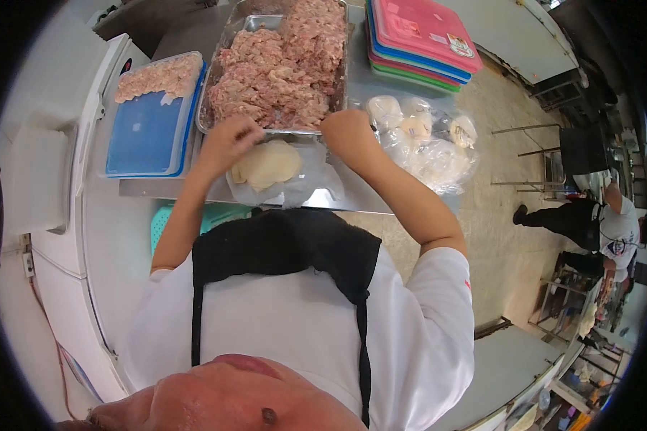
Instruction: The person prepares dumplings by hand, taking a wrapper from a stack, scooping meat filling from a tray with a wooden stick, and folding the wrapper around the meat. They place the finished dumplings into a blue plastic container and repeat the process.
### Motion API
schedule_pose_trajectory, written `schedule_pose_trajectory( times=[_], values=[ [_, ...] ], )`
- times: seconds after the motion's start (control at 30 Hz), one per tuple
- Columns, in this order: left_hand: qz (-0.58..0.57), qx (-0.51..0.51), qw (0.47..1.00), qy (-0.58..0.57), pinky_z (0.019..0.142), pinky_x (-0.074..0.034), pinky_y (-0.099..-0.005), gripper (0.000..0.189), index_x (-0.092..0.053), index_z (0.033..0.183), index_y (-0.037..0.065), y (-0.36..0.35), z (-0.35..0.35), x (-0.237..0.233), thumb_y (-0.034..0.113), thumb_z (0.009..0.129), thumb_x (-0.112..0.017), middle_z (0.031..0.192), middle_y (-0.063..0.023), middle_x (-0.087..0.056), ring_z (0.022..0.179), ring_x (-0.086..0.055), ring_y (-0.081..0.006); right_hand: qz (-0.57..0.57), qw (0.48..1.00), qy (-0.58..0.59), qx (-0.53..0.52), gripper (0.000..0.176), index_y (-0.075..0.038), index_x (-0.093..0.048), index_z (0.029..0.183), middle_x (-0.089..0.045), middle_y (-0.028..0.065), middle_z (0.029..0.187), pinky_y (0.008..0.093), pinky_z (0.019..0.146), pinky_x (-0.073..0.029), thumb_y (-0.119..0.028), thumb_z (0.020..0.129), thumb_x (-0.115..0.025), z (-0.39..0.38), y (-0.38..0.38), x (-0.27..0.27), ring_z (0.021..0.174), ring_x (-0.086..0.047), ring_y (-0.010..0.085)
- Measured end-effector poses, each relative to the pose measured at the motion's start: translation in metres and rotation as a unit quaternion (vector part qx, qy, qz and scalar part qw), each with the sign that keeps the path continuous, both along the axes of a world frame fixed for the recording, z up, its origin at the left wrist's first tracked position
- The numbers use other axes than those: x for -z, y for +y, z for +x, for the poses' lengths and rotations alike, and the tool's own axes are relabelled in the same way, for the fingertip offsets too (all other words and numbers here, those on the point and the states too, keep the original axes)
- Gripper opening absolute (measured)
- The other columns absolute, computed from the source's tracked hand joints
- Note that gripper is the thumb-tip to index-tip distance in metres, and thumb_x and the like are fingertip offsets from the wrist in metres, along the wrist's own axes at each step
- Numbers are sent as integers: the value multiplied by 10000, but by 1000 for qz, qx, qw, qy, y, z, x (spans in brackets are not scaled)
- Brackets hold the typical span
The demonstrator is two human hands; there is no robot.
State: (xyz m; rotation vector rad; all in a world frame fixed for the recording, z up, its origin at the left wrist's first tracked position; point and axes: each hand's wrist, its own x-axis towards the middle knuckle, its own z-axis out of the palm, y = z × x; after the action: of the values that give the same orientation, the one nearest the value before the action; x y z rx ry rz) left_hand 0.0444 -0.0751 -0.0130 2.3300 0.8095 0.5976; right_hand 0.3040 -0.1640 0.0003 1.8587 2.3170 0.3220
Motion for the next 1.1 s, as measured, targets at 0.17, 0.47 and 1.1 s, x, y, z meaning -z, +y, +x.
schedule_pose_trajectory(
  times=[0.17, 0.47, 1.1],
  values=[
    [53, -3, 996, 69, 813, -450, -406, 256, -623, 954, 98, -42, 8, 57, 243, 758, -706, 935, -114, -564, 954, -550, -315, -32, 999, 12, -37, 126, -67, -701, 698, -653, 152, 659, 418, 526, -521, -127, 727, -594, 46, 5, -69, 644, -675, 309],
    [-46, -47, 997, 47, 833, -448, -403, 168, -677, 907, 90, -33, 1, 80, 238, 833, -647, 960, -118, -574, 964, -547, -315, 75, 980, 127, -131, 129, -45, -685, 683, -650, 157, 654, 411, 523, -519, -115, 718, -582, 2, 23, 29, 629, -670, 299],
    [-522, -199, 674, -484, 899, -476, -285, 403, -475, 1288, -2, 8, -24, 41, 188, 946, -575, 1177, -83, -599, 1021, -589, -132, -41, 985, 167, 29, 245, -76, -677, 750, -650, 152, 723, 432, 605, -511, -254, 867, -558, -8, 14, 10, 721, -657, 335]
  ],
)
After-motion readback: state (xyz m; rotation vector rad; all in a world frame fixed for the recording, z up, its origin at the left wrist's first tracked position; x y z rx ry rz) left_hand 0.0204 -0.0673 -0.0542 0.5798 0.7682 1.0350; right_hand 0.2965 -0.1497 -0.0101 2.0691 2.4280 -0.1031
